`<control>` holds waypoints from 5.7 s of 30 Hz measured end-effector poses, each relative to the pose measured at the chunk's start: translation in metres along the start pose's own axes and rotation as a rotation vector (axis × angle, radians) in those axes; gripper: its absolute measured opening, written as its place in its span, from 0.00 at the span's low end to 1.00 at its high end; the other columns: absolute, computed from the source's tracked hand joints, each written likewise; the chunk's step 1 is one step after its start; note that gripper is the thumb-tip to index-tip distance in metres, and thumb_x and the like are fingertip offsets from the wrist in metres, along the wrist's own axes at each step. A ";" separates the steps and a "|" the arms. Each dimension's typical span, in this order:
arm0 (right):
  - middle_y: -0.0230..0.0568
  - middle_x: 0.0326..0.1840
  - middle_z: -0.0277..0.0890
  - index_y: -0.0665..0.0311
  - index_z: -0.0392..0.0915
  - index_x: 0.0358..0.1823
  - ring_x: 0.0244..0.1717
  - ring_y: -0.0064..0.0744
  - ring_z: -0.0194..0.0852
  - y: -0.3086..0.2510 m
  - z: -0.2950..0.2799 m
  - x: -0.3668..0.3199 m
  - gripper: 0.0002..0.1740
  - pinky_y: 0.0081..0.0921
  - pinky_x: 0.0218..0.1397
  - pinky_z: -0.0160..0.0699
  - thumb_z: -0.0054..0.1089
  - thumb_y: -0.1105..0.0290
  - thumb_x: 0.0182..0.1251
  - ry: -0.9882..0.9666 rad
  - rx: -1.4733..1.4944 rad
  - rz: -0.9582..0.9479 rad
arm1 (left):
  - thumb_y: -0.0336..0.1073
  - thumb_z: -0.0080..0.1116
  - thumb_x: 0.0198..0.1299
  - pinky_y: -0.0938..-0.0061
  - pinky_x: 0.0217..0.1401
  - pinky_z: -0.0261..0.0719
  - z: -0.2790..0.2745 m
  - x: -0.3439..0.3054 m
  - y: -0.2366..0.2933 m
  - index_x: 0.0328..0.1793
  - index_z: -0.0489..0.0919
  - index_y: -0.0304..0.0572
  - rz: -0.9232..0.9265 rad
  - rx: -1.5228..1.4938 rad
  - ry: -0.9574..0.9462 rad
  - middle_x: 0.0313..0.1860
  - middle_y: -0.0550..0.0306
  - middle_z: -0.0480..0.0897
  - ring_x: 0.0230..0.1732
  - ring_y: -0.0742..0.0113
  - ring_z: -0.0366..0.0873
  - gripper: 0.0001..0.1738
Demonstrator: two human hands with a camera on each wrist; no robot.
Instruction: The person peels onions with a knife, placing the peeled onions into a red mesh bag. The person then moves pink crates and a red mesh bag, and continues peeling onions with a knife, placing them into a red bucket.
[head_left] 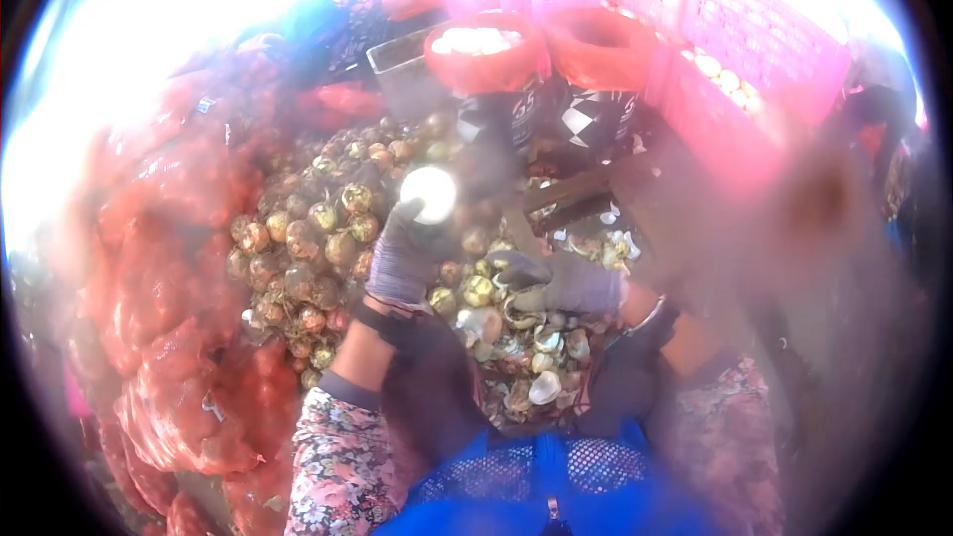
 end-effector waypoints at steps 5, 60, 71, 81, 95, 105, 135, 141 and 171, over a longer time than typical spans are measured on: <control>0.38 0.31 0.81 0.62 0.78 0.58 0.25 0.23 0.73 0.048 -0.089 0.087 0.25 0.23 0.29 0.75 0.64 0.59 0.61 0.153 -0.152 -0.285 | 0.43 0.62 0.59 0.67 0.46 0.85 -0.001 0.093 0.018 0.60 0.74 0.37 -0.045 0.014 -0.003 0.49 0.51 0.82 0.48 0.62 0.81 0.26; 0.48 0.69 0.64 0.61 0.65 0.69 0.68 0.37 0.63 -0.099 -0.164 0.126 0.31 0.34 0.70 0.63 0.52 0.49 0.72 0.218 0.588 -0.088 | 0.36 0.66 0.59 0.78 0.42 0.78 0.127 0.166 0.091 0.58 0.73 0.36 -0.728 0.580 -0.014 0.42 0.56 0.81 0.40 0.72 0.79 0.23; 0.56 0.68 0.68 0.65 0.67 0.68 0.65 0.49 0.70 -0.196 -0.324 -0.017 0.33 0.36 0.68 0.68 0.54 0.54 0.66 0.848 -0.277 0.143 | 0.40 0.58 0.64 0.80 0.13 0.68 0.123 0.109 0.292 0.45 0.76 0.40 -0.473 0.282 0.340 0.23 0.63 0.75 0.15 0.74 0.71 0.11; 0.57 0.69 0.67 0.61 0.59 0.74 0.68 0.51 0.68 -0.259 -0.399 -0.022 0.38 0.39 0.70 0.64 0.52 0.50 0.68 1.080 -0.559 0.275 | 0.34 0.62 0.61 0.85 0.17 0.65 0.057 0.065 0.319 0.42 0.78 0.44 -0.426 0.471 0.348 0.23 0.68 0.76 0.18 0.80 0.71 0.07; 0.52 0.61 0.73 0.61 0.68 0.64 0.61 0.48 0.73 -0.293 -0.370 -0.021 0.28 0.37 0.63 0.70 0.53 0.53 0.67 1.292 -0.420 -0.008 | 0.28 0.63 0.56 0.79 0.29 0.76 0.002 0.051 0.296 0.56 0.73 0.40 -0.490 0.498 0.372 0.34 0.60 0.80 0.30 0.72 0.77 0.21; 0.47 0.52 0.80 0.60 0.79 0.51 0.55 0.49 0.77 -0.224 -0.295 -0.032 0.23 0.41 0.59 0.73 0.50 0.50 0.67 0.971 -0.683 0.270 | 0.29 0.62 0.56 0.77 0.32 0.77 0.081 0.129 0.235 0.58 0.73 0.39 -0.660 0.576 0.122 0.37 0.58 0.80 0.32 0.70 0.78 0.23; 0.47 0.67 0.69 0.56 0.65 0.71 0.66 0.44 0.68 -0.070 -0.180 -0.141 0.32 0.36 0.69 0.65 0.53 0.51 0.69 0.665 -0.303 0.678 | 0.23 0.62 0.55 0.79 0.24 0.73 0.035 0.036 0.263 0.48 0.77 0.39 -0.406 0.724 0.330 0.32 0.61 0.80 0.24 0.74 0.75 0.14; 0.46 0.64 0.73 0.56 0.67 0.70 0.63 0.43 0.71 -0.080 -0.199 -0.114 0.31 0.35 0.67 0.67 0.53 0.51 0.70 0.673 -0.321 0.606 | 0.25 0.62 0.54 0.78 0.21 0.75 0.035 -0.003 0.250 0.46 0.77 0.40 -0.464 0.514 0.449 0.27 0.62 0.79 0.22 0.76 0.74 0.12; 0.44 0.74 0.55 0.53 0.54 0.75 0.74 0.46 0.53 -0.061 -0.317 0.197 0.35 0.56 0.73 0.58 0.42 0.43 0.74 0.988 1.653 -0.003 | 0.28 0.60 0.55 0.80 0.27 0.73 0.044 -0.010 0.238 0.44 0.78 0.37 -0.592 0.456 0.687 0.29 0.59 0.80 0.26 0.74 0.76 0.10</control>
Point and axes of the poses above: each hand's wrist, its own x-axis towards the middle knuckle, its own z-axis out of the palm, y = z × x, the point moved 1 cm from there along x, towards the middle knuckle
